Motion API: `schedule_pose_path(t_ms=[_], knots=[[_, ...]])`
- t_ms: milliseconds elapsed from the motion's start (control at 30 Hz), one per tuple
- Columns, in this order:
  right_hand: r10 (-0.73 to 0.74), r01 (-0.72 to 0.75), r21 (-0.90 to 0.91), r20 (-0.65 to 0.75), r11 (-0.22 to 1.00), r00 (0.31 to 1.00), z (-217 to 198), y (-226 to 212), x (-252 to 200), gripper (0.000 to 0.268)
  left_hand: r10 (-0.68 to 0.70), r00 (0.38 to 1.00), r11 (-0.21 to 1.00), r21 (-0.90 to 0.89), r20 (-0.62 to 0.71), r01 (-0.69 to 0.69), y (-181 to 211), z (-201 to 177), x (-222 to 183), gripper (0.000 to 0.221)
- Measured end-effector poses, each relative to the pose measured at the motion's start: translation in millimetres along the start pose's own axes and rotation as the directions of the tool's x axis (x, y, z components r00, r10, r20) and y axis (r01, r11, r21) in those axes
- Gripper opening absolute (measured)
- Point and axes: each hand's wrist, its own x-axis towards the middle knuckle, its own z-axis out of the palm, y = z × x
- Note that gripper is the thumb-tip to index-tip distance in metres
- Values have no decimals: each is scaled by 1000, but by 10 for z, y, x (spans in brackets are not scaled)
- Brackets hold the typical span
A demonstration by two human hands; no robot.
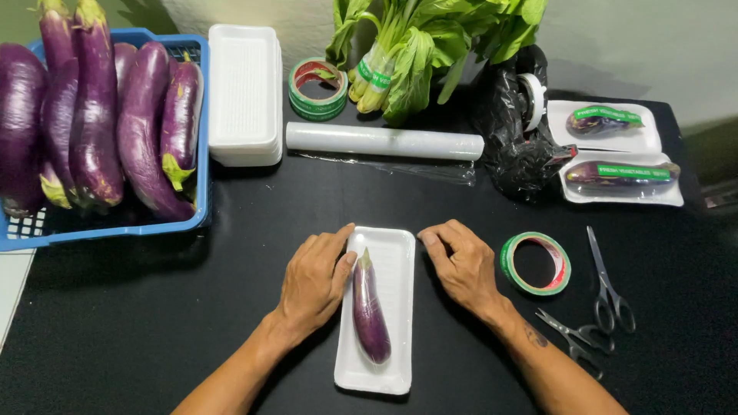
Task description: The person places an eggplant into a white styrofoam tray, wraps it with plastic film, and seals it with green tape. The process is repeated for multiple eggplants, and the finished packages are stacked on the table.
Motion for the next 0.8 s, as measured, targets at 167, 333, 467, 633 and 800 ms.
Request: schedule_pose_path(t_ms=[167,333,467,633,800], knots=[[116,-134,152,119,979,986,71,-48,-1,21,1,1000,1000,27,23,-2,43,42,-34,43],[272,-346,486,219,802,937,106,-34,-97,17,-167,972,917,-336,163,214,501,-265,51,61],[364,-396,650,192,649,911,75,14,-159,18,-492,658,600,-326,570,731,907,-408,159,87],[366,-266,840,87,473,927,22,94,-178,19,-517,666,720,-148,537,678,1092,-530,206,56],[337,-214,792,11,572,942,-75,213,-122,30,410,901,760,599,-140,-253,1078,-520,284,33]])
